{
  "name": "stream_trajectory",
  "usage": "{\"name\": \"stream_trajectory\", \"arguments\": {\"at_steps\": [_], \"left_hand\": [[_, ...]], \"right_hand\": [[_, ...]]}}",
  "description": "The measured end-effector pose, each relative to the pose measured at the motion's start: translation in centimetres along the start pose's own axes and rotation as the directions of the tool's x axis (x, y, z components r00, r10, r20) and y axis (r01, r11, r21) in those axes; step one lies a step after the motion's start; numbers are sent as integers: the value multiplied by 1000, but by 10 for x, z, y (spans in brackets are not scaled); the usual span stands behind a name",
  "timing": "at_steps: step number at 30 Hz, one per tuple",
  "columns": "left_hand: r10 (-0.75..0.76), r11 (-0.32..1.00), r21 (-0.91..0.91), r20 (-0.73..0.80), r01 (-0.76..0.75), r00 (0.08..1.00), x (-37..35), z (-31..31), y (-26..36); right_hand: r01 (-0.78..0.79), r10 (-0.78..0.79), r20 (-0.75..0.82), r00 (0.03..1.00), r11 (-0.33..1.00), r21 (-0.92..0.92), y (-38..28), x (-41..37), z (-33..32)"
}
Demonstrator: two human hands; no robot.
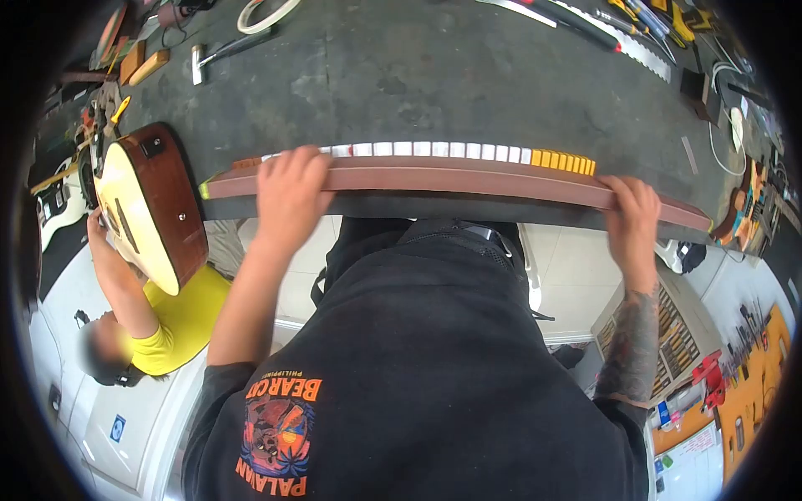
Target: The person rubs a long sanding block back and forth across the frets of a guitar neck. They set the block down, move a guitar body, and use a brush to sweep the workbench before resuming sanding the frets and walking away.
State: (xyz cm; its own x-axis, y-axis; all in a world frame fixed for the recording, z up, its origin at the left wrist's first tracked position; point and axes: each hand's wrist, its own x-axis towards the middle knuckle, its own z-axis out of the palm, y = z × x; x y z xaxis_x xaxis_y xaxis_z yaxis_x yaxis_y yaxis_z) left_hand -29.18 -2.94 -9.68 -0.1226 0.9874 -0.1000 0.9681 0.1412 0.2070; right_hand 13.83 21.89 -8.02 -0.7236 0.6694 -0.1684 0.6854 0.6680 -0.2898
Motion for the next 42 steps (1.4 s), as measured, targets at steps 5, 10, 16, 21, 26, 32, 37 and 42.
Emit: {"name": "stream_trajectory", "arguments": {"at_steps": [5, 10, 16, 21, 26, 32, 37, 42], "left_hand": [[0, 1000, 0, -52, 0, 999, 5, 4, 3], [-35, 998, 52, -18, 36, 999, -16, -11, -52], [7, 1000, 0, -21, -7, 1000, 10, 1, -7], [20, 1000, -13, -62, -21, 998, 25, 7, 21], [-49, 999, 1, 11, 49, 999, 3, -10, -21], [19, 1000, -20, 57, -18, 998, 7, -13, -26], [-29, 999, -17, 133, 32, 991, 3, -9, -36], [-20, 999, -25, 127, 23, 992, 10, -16, -27]], "right_hand": [[16, -16, 13, 1000, 1000, -8, 8, 4, -3], [50, -50, -8, 999, 999, -3, -55, 26, 10], [-14, 14, 7, 1000, 1000, -11, 0, 5, 0], [-6, 6, 18, 1000, 1000, -30, 30, -4, -10], [64, -63, -23, 998, 998, 16, -23, 23, -1], [18, -18, 36, 999, 1000, -7, -43, 29, -18], [215, -213, 47, 976, 975, -52, -87, 52, 10], [214, -215, -5, 977, 974, -79, -84, 56, 29]]}}
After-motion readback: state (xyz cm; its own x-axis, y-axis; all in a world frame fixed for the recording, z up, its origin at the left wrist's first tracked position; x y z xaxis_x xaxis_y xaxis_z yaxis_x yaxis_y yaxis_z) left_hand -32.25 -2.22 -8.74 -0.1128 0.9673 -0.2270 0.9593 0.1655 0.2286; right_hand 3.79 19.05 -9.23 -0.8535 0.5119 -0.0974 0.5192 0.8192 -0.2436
